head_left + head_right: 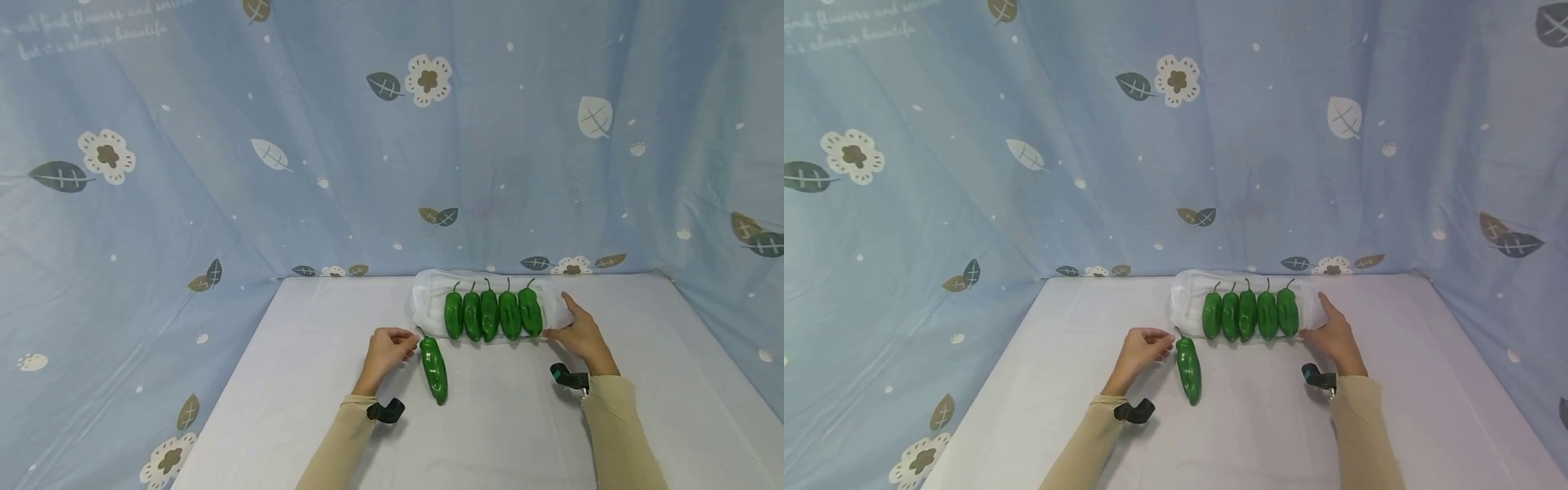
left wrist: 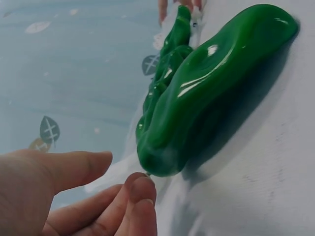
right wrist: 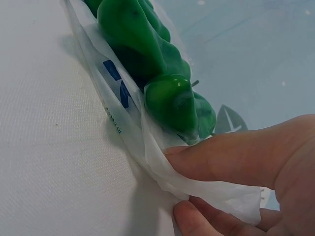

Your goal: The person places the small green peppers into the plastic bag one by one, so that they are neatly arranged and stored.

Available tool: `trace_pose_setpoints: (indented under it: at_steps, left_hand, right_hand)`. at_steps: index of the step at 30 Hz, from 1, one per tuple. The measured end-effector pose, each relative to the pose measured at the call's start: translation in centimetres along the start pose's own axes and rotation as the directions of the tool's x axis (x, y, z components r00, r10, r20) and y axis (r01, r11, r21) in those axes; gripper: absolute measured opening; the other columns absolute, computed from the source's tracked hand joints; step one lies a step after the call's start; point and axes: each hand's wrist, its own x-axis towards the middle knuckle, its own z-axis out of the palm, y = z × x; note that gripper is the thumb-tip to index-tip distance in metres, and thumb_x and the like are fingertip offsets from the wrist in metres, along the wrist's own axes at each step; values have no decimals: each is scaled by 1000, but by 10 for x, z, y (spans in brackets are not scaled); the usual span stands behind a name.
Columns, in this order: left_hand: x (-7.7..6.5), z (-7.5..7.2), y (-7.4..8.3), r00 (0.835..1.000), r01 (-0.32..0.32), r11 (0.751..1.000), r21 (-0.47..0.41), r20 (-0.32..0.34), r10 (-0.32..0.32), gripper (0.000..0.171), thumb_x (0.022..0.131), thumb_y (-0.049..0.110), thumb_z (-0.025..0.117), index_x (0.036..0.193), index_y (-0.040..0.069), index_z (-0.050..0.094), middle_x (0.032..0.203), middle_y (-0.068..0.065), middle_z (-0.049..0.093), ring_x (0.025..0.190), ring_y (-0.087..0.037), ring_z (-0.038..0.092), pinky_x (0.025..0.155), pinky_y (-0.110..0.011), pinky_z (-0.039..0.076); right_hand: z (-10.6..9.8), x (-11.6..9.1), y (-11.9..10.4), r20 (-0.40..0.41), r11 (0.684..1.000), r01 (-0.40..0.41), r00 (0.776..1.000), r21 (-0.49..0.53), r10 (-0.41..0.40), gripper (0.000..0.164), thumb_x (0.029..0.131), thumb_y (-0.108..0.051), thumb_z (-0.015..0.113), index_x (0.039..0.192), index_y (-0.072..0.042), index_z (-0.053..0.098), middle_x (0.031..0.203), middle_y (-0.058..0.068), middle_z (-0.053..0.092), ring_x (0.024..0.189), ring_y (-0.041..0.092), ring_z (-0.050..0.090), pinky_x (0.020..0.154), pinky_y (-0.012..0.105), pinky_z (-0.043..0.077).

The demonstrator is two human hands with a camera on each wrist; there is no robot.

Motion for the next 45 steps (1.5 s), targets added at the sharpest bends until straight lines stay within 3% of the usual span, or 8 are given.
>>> trace_pose_setpoints:
  at_steps: [8,14,31,45]
  left_hand:
    - [-3,5,-5,1000,7,1000,24,26,-7,25,95,22,76,102,-3,78,83,-11,78,67,-16,72,57,-28,60]
    - [-7,9,-7,998,-7,998,61,58,4,28,95,25,76,101,-3,78,81,-14,78,62,-14,69,54,-23,54]
    - [-13,16,-4,993,36,995,91,109,-46,36,89,31,82,100,-4,79,77,-10,78,58,-10,68,54,-25,58]
    - [-13,17,-4,990,62,995,80,125,-72,35,89,25,83,104,-7,77,81,-14,79,58,-11,70,56,-23,58]
  right_hand:
    - [0,0,-1,4,1000,-13,1000,2,13,110,85,-12,78,164,0,2,159,46,18,140,67,32,113,77,33]
    - [0,0,0,6,1000,-16,1000,5,16,111,85,-12,78,164,0,2,160,45,17,142,68,28,113,78,32]
    - [-1,0,-1,7,1000,-15,1000,7,15,110,85,-12,78,164,0,2,161,44,16,145,68,23,114,78,29]
    - [0,-1,-1,0,1000,4,1000,7,-4,110,85,-12,77,164,2,2,160,45,17,143,68,25,114,78,31]
